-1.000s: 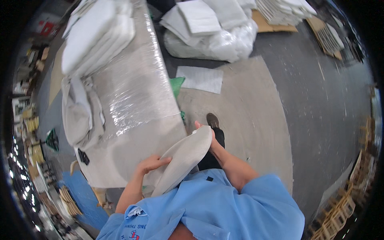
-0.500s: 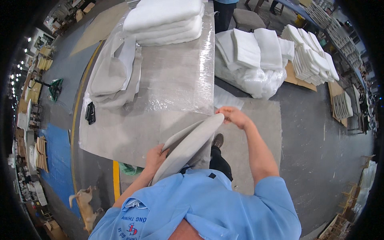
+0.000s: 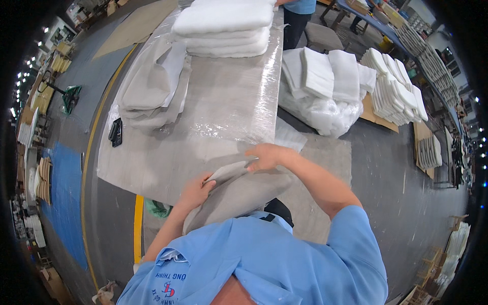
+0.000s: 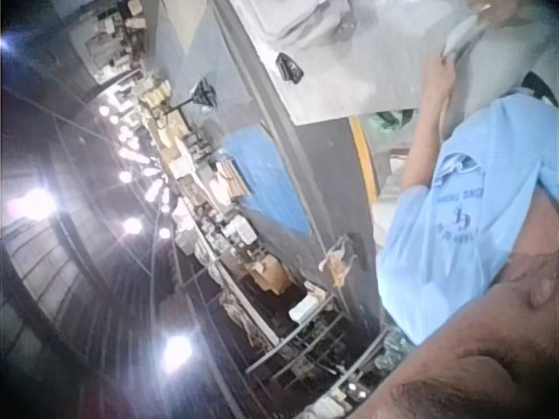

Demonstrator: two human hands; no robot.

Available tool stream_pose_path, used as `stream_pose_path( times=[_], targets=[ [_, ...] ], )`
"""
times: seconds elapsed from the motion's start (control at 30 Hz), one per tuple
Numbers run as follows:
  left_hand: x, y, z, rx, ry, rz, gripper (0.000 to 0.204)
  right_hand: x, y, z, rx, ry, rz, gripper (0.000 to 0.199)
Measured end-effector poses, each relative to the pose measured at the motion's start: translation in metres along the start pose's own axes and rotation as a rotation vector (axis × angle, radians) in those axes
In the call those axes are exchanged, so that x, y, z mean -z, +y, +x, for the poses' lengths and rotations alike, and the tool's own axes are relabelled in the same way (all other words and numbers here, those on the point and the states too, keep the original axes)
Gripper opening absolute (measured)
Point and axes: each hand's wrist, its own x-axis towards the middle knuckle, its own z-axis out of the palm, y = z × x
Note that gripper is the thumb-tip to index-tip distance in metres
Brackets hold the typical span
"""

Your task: The person repeatedly picks up white foam cushions and gray fabric covers, inserts the foam into the covers, and places the finished cushions on a nearby stack. The process is repeated multiple times in a warehouse setting.

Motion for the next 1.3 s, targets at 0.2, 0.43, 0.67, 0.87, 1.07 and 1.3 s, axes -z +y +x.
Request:
stream_pose_path(
  times=[0.2,0.43,0.67,0.87,1.07,1.3],
  targets=[
    [0.092,0.148,-0.065,-1.101,-0.815,-0.523,0.033,-0.023,-0.006,0.023,-0.03,-0.051,0.011,0.036],
    [0.096,0.151,-0.09,-1.25,-0.442,-0.857,0.02,-0.03,-0.013,0.03,-0.083,-0.026,0.063,0.029],
    [0.056,0.163,-0.092,-1.324,0.036,-1.184,0.026,-0.029,-0.007,0.036,-0.055,-0.037,0.072,0.028],
    [0.027,0.158,-0.076,-1.391,-0.149,-1.385,0.035,-0.025,-0.012,0.037,-0.073,-0.006,0.088,0.023],
    [0.07,0.151,-0.091,-1.049,-0.526,-1.145,0.031,-0.033,-0.012,0.044,-0.124,-0.011,0.125,0.022],
    [0.064,0.057,0.017,-0.613,-0.154,-0.596,0.056,-0.043,-0.006,0.037,-0.046,0.157,0.463,0.029]
  ],
)
